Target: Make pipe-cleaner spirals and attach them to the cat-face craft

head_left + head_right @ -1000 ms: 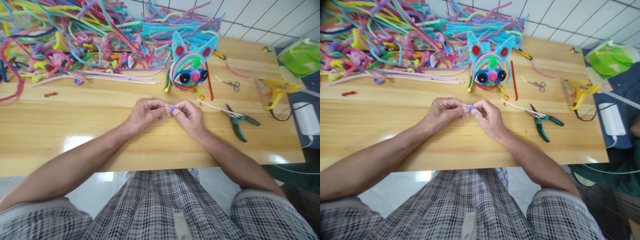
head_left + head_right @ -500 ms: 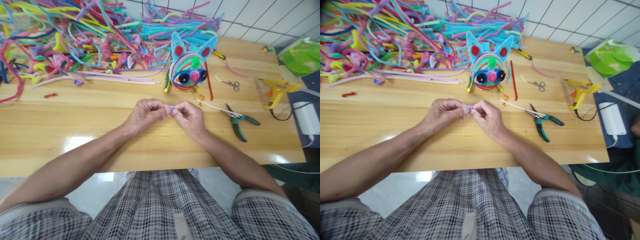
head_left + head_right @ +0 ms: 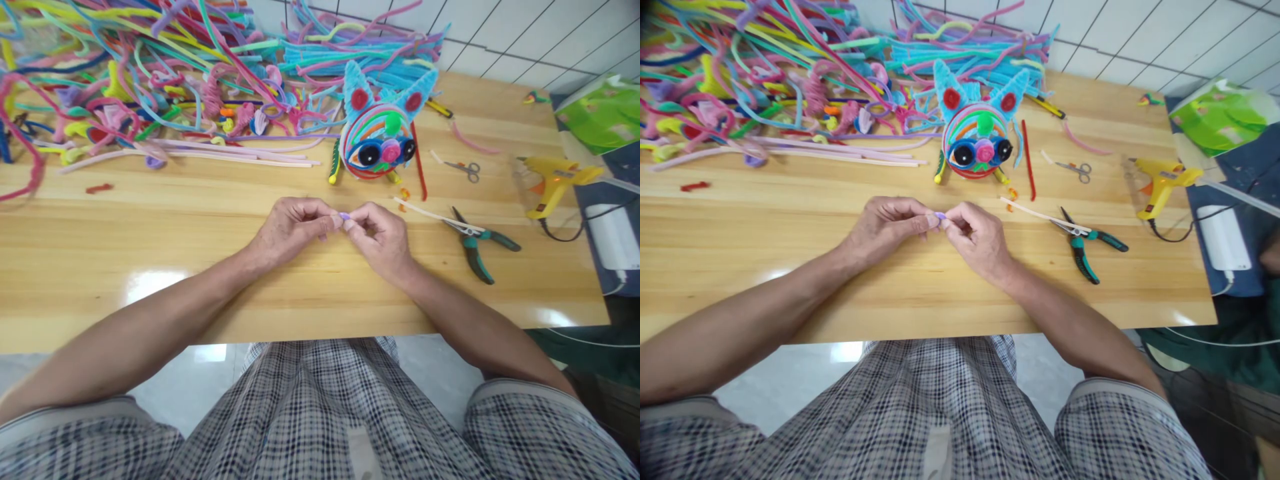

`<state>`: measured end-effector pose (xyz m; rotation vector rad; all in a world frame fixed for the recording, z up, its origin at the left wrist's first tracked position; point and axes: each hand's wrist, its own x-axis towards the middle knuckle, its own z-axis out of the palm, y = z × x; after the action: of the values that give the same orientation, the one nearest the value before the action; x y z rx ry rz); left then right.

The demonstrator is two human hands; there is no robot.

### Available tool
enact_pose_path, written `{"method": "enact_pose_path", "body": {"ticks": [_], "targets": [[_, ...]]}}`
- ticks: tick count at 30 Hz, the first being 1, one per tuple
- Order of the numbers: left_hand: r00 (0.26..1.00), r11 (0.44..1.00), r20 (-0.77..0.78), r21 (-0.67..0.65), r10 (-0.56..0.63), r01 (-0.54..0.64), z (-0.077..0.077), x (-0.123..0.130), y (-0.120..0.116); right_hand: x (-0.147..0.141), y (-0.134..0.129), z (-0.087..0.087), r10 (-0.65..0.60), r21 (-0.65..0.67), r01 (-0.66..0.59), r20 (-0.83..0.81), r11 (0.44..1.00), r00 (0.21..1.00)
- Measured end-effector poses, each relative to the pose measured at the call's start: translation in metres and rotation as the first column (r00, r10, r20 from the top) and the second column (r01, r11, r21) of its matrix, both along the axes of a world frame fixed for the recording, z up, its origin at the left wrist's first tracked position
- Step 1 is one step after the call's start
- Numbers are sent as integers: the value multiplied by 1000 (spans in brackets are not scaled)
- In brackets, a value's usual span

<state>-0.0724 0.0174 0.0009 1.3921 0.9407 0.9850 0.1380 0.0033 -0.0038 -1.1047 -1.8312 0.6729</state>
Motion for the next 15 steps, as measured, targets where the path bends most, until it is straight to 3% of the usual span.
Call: {"method": "enact_pose_path", "body": {"ticks": [5,15], "targets": [[1000,1000,4,-8,-3,3,0,0,1,0,0,1,0,-64,-1,-22,998,1000],[1000,1000,27,-1,16,-16,4,3,-1,0,0,-4,38,-242,-106,-269,964,962]]}}
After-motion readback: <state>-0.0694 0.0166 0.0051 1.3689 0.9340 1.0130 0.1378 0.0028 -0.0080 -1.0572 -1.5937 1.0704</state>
